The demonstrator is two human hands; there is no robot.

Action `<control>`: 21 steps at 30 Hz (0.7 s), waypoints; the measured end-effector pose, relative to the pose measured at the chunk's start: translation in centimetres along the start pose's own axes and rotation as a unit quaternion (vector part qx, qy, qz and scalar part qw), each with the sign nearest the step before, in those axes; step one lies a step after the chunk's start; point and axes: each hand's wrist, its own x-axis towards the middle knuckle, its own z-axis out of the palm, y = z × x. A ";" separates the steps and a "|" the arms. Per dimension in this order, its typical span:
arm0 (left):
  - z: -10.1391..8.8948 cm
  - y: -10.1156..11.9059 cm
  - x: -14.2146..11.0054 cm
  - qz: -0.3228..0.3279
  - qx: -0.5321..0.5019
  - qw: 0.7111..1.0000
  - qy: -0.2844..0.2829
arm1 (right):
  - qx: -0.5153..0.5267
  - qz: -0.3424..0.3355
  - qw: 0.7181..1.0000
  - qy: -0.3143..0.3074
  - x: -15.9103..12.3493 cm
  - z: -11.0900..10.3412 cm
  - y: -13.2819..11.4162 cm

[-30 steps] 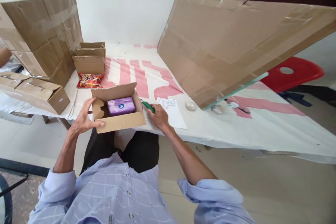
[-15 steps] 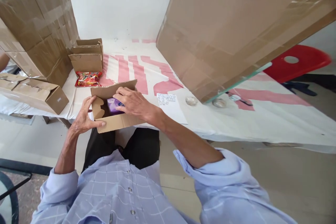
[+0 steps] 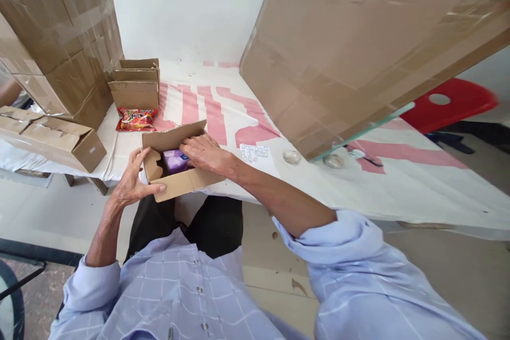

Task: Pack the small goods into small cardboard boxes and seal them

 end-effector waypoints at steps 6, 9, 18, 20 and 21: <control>-0.3 0.1 0.4 0.003 0.013 1.000 -0.007 | 0.011 0.010 1.000 -0.008 0.6 0.2 0.1; -0.4 0.2 0.9 0.015 0.021 1.000 -0.012 | 0.018 0.033 0.999 -0.039 1.3 0.2 0.4; -1.1 -0.2 0.8 -0.021 0.034 0.999 -0.008 | 0.180 0.001 0.980 0.085 1.5 -1.1 1.0; -1.4 -0.2 1.0 -0.020 0.048 0.999 0.005 | 0.263 -0.001 0.956 0.130 1.0 -1.5 1.4; -1.5 -0.2 1.2 -0.016 0.059 0.998 0.016 | 0.299 -0.004 0.942 0.151 0.8 -1.7 1.6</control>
